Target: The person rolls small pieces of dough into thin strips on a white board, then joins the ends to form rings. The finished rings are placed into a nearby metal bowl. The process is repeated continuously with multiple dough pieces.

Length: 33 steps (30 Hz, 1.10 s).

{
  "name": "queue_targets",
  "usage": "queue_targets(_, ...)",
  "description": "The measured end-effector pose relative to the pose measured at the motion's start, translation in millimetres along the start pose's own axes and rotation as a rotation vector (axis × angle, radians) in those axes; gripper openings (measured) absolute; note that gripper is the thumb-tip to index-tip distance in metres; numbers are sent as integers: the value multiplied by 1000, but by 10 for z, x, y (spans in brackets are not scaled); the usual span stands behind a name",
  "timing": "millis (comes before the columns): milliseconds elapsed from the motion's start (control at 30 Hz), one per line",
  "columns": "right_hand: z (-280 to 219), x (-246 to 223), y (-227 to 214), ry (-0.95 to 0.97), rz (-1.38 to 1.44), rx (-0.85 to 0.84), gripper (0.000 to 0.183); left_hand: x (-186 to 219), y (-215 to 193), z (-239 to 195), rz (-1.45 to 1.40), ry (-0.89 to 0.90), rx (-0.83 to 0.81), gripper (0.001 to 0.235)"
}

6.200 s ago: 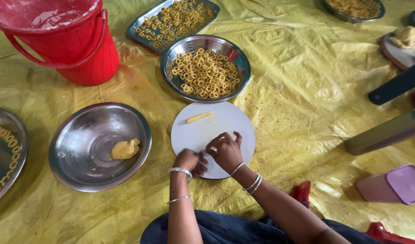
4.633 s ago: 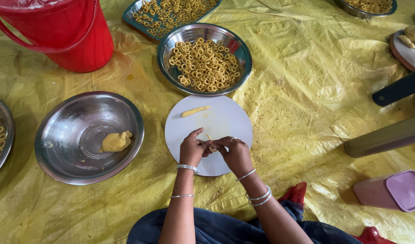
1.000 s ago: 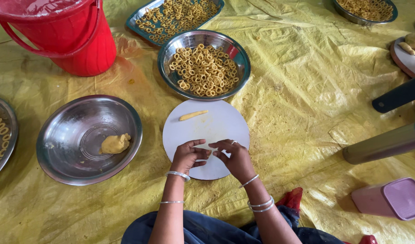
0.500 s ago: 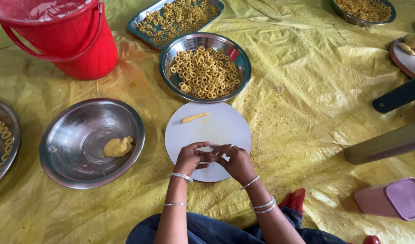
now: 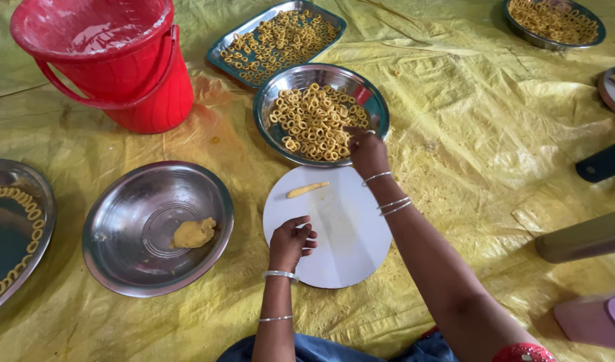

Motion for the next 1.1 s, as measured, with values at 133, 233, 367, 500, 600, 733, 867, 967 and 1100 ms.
queue_targets(133,-597,-295,742,-110,-174,-429,27,107,-113,-32,138,57,99,26)
queue_targets(233,-907,-638,867,-409,-285,-411,35,187,-166,-49,204,117,163,24)
queue_targets(367,-1057,-691,784,-325,-362,-408,18,204,-247,-60,210,127,196,22)
queue_targets(500,-1418,-626,529,-142,-390,-559,19,299,-319,-59,180,176,235,22)
queue_targets(600,-1783,-413,268,59,-356,-664,26,287,-345,-93,165,195,248,21)
queue_targets(733,-2126,-692,28,-142,-449,-483,68,311,-311,-79,134,205,248,22)
queue_targets(867,-2420,-819,524,-85,-429,-652,102,285,-309,-59,76,207,241,21)
queue_targets(967,-2031,-471,740,156,-656,-700,104,228,-361,-51,64,201,250,21)
queue_targets(1100,-1310,-463,753,-31,-632,-514,103,223,-394,-18,13,214,259,21)
Point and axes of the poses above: each hand's wrist, its own z-axis towards the middle knuckle, its own y-axis out of the palm, x = y × z, the point moved 10 cm from there along z, towards the middle knuckle, and after that the axes turned 4 degrees about z, right-handed, at the moved point
